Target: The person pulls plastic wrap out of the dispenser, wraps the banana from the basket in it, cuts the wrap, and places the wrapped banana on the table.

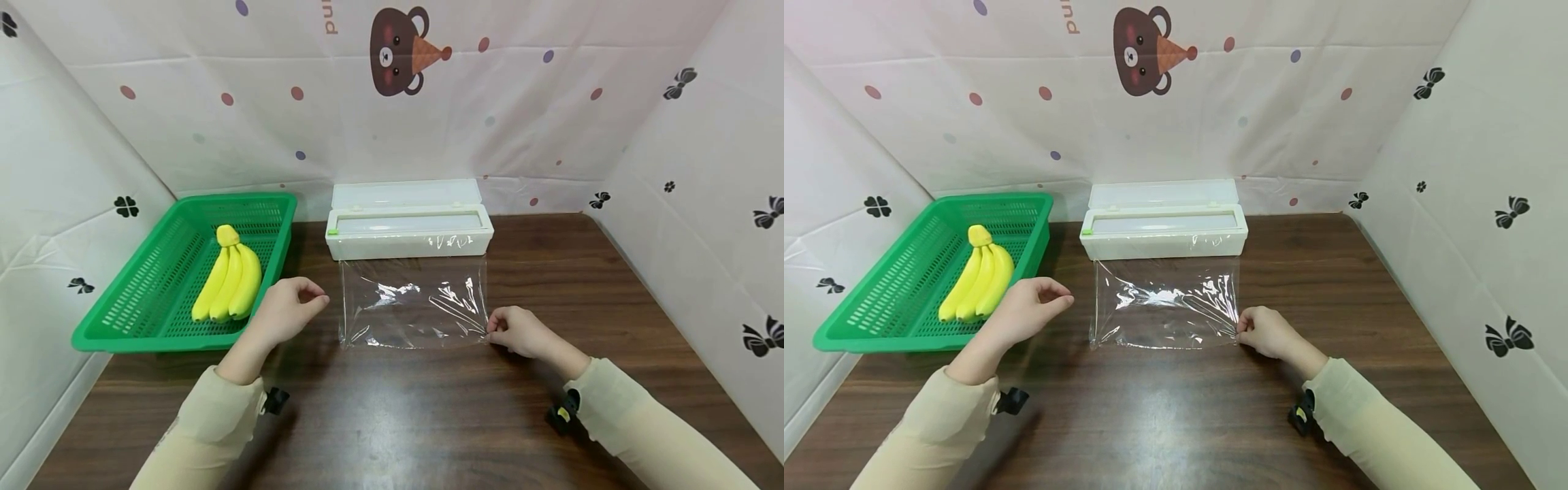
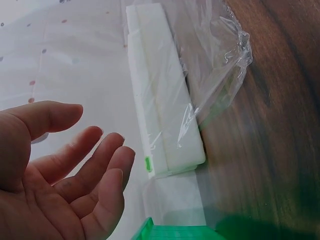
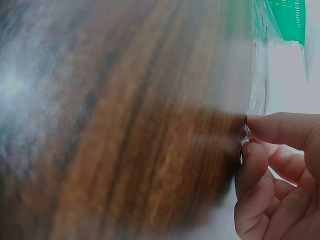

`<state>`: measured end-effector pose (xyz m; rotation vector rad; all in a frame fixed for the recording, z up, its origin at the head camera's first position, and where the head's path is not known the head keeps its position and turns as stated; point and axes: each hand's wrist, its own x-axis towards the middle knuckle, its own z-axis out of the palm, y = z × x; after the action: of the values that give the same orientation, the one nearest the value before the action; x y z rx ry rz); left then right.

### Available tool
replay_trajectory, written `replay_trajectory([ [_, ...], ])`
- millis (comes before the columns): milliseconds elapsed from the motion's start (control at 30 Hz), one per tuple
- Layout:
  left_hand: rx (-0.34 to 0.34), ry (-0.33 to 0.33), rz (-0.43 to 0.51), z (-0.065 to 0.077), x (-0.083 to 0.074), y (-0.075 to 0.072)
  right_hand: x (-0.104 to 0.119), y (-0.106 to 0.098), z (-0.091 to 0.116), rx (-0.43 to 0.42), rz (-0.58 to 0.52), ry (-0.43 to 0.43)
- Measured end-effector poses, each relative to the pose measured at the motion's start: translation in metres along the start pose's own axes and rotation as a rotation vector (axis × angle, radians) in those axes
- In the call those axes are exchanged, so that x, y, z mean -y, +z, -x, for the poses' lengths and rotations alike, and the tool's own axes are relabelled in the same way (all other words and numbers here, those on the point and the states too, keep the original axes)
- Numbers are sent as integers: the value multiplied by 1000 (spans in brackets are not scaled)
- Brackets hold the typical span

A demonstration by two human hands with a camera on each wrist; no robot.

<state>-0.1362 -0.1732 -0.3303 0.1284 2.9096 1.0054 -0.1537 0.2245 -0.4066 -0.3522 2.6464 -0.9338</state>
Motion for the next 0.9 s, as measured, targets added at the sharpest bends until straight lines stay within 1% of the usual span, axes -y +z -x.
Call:
replay_trajectory([
  [233,-32,16,-21,1,-1,-5,-1,0,-1,0,0,-7],
  [600,-54,22,-41,1,-1,-11,-2,0,-1,0,-3,0],
  [900,-53,19,-43,1,-3,-17,-3,1,-2,2,-1,5],
])
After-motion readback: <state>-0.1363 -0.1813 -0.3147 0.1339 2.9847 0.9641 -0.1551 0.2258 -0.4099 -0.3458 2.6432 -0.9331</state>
